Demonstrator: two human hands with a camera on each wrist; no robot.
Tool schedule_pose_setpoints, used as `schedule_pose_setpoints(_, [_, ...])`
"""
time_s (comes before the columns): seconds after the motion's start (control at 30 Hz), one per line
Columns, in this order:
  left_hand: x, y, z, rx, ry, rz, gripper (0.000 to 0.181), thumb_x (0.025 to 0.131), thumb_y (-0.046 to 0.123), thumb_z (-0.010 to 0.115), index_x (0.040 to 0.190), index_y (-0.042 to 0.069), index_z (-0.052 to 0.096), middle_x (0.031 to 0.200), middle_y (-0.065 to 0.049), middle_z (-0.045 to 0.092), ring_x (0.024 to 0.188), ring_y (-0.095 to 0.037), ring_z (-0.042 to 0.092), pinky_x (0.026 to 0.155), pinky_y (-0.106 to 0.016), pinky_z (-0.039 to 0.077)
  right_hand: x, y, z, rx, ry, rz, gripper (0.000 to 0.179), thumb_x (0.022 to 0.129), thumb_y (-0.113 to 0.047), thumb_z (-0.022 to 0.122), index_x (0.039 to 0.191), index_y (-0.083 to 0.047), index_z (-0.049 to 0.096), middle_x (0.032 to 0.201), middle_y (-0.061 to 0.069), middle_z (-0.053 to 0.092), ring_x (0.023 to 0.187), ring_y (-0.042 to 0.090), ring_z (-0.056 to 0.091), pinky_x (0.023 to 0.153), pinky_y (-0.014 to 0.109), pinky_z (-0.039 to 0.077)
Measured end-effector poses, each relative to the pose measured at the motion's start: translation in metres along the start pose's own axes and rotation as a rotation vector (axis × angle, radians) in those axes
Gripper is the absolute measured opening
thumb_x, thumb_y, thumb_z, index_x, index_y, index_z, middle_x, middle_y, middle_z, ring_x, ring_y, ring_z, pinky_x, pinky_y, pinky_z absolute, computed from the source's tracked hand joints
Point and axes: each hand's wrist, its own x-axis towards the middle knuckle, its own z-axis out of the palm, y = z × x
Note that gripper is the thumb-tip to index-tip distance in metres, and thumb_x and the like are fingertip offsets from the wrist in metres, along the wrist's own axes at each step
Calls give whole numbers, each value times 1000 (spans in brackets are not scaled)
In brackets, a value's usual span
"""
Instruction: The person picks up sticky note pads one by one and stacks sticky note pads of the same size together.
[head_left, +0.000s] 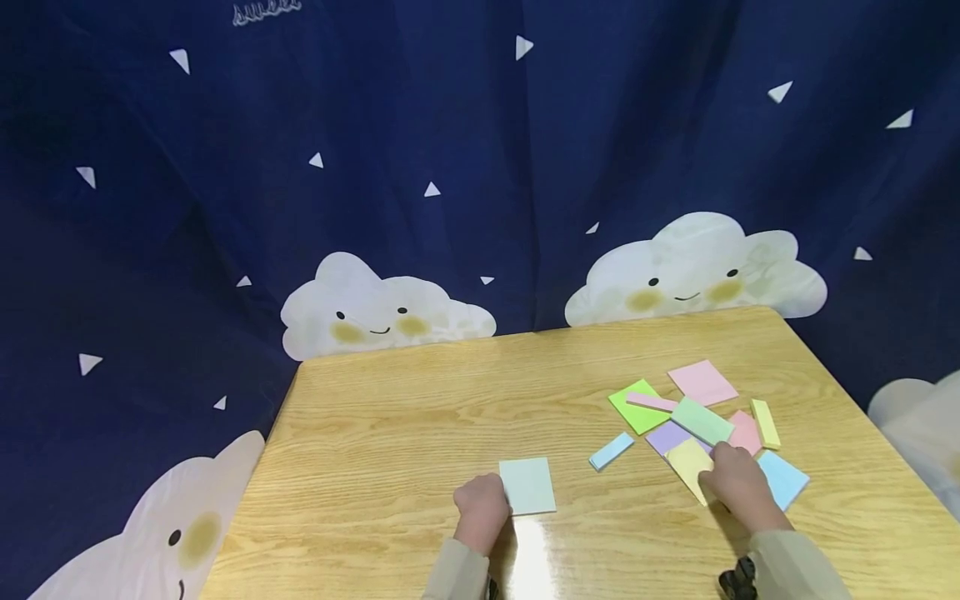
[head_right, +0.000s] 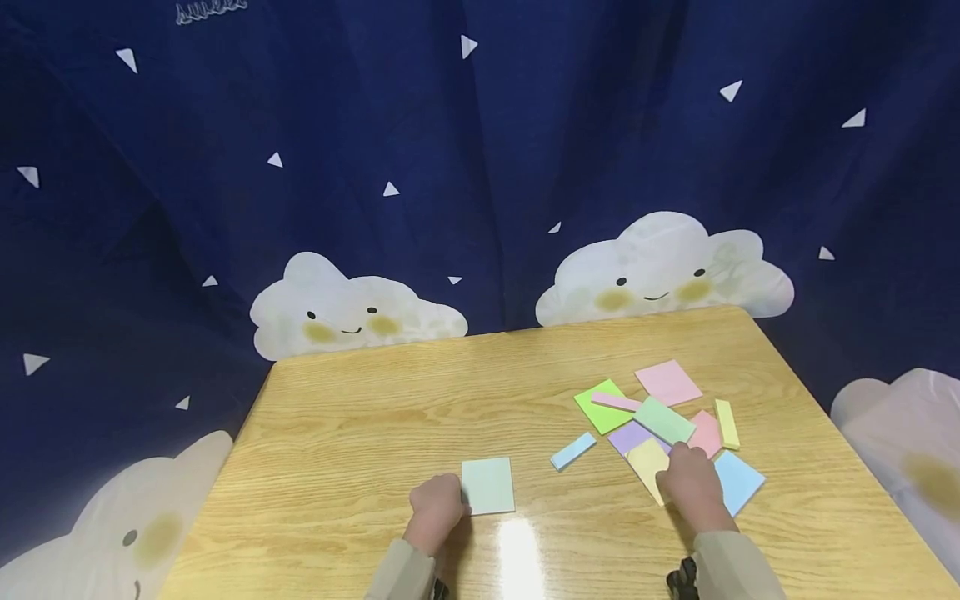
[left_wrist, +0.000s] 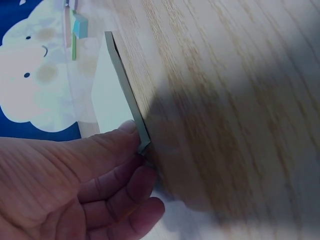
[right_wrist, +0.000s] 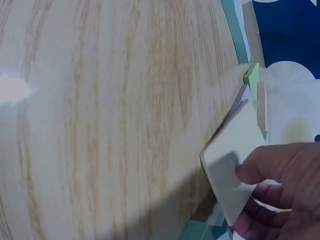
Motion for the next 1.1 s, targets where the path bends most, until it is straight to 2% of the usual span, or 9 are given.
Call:
schedule_pose_setpoints(0.1, [0, 0, 2, 5, 10, 2, 22, 72, 23, 71, 61, 9, 58, 53, -2, 51, 52, -11, 50, 56, -29, 41, -1, 0, -1, 13, -3, 10, 16, 66, -5, 48, 63, -8, 33, 58, 2, 26, 52, 16, 25, 47, 29, 21])
schedule_pose_setpoints(0.2, [0, 0, 2, 2, 17, 8, 23, 71, 24, 72, 61, 8, 59, 53, -2, 52, 52, -11, 51, 56, -30, 41, -2, 1, -2, 11, -15, 22, 17, 67, -6, 48, 62, -10, 32, 57, 0, 25, 51, 14, 23, 47, 28, 20])
schedule_pose_setpoints(0.53, [-1, -1, -1, -20, -6, 12, 26, 68, 29, 76, 65, 7, 61, 58, -3, 56, 57, -15, 55, 61, -32, 41, -3, 3, -8, 66, -71, 52, 12, 70, -11, 51, 69, -6, 40, 60, 5, 40, 50, 17, 42, 47, 29, 30])
schedule_pose_setpoints(0.73, [0, -1, 2, -18, -5, 7, 27, 67, 30, 76, 66, 7, 61, 58, -3, 56, 57, -16, 55, 62, -33, 41, -2, 6, -8, 96, -75, 49, 15, 70, -12, 54, 71, -5, 41, 63, 5, 38, 57, 18, 39, 50, 30, 29])
schedule_pose_setpoints(1.1, [-1, -2, 4, -11, 12, 14, 29, 68, 31, 75, 63, 7, 60, 54, -2, 53, 53, -14, 53, 59, -32, 41, -2, 10, -8, 170, -92, 80, 19, 74, -16, 54, 78, 0, 46, 72, 10, 46, 68, 23, 44, 56, 31, 34])
